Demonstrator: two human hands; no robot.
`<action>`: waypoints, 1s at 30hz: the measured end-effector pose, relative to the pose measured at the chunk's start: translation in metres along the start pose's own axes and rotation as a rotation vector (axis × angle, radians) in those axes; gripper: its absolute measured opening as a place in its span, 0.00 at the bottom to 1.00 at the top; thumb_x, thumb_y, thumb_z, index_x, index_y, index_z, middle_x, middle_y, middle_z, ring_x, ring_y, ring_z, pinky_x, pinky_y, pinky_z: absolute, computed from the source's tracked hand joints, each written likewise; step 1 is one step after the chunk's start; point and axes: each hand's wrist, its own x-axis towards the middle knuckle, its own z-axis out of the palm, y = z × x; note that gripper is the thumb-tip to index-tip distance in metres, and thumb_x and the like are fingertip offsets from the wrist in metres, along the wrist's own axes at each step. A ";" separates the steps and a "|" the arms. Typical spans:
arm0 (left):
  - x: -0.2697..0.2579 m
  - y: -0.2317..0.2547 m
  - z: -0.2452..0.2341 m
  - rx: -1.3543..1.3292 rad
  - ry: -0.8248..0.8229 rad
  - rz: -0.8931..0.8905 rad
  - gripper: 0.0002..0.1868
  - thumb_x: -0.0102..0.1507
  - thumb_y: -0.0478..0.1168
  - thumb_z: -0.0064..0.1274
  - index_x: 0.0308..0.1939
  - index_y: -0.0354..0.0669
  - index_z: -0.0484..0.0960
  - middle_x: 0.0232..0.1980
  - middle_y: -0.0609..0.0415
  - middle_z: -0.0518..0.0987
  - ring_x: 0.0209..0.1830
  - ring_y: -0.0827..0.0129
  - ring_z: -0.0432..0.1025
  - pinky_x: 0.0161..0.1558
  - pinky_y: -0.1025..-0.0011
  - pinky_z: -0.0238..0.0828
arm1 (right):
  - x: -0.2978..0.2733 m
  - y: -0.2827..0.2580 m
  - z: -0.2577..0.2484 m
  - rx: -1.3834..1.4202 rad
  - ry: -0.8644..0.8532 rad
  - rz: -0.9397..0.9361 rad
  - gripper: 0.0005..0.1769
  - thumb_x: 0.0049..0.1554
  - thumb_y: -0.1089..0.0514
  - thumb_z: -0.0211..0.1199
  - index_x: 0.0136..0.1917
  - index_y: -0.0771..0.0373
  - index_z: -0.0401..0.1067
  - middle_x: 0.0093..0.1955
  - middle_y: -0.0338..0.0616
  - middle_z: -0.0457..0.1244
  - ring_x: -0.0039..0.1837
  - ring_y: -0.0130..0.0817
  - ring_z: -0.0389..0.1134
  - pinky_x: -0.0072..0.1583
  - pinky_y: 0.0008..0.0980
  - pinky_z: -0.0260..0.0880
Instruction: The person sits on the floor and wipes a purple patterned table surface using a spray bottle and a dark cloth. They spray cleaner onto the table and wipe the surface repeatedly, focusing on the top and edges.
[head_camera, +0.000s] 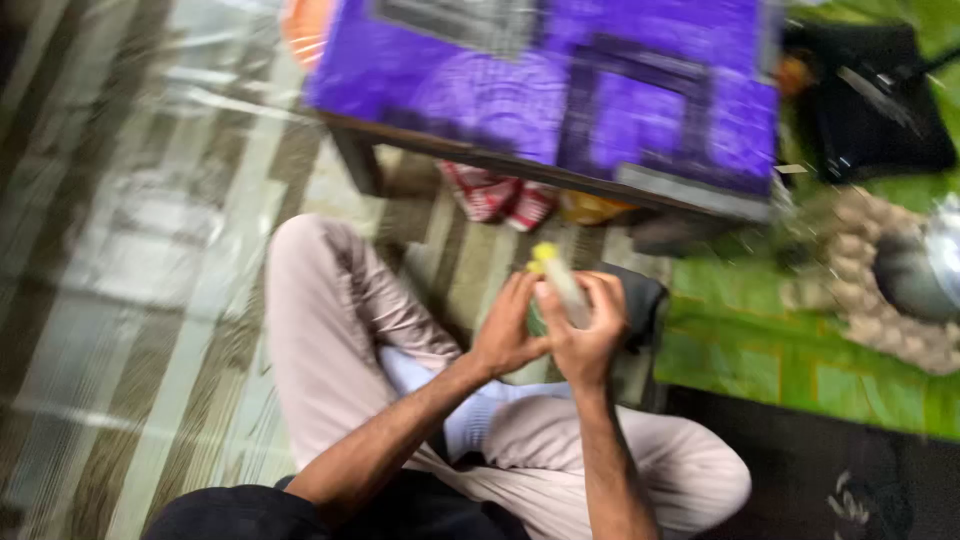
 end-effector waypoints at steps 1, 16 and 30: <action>-0.001 -0.007 -0.015 0.004 0.029 -0.012 0.53 0.50 0.50 0.74 0.70 0.27 0.62 0.60 0.30 0.68 0.64 0.32 0.66 0.68 0.44 0.61 | 0.005 -0.015 0.017 0.006 -0.028 -0.013 0.18 0.49 0.50 0.81 0.46 0.59 0.77 0.48 0.40 0.66 0.51 0.38 0.69 0.55 0.33 0.63; 0.000 -0.043 -0.165 -0.201 0.349 0.129 0.23 0.53 0.45 0.62 0.45 0.33 0.75 0.42 0.38 0.75 0.42 0.47 0.71 0.46 0.55 0.69 | 0.032 -0.104 0.193 0.131 -0.378 -0.391 0.09 0.60 0.54 0.67 0.53 0.58 0.77 0.47 0.41 0.71 0.48 0.41 0.75 0.50 0.36 0.74; 0.025 -0.091 -0.089 -0.191 0.206 0.203 0.30 0.55 0.45 0.56 0.59 0.31 0.75 0.51 0.30 0.76 0.53 0.31 0.71 0.55 0.41 0.70 | 0.029 -0.057 0.148 -0.015 -0.201 -0.311 0.05 0.61 0.56 0.65 0.50 0.58 0.76 0.44 0.44 0.70 0.47 0.50 0.74 0.49 0.41 0.73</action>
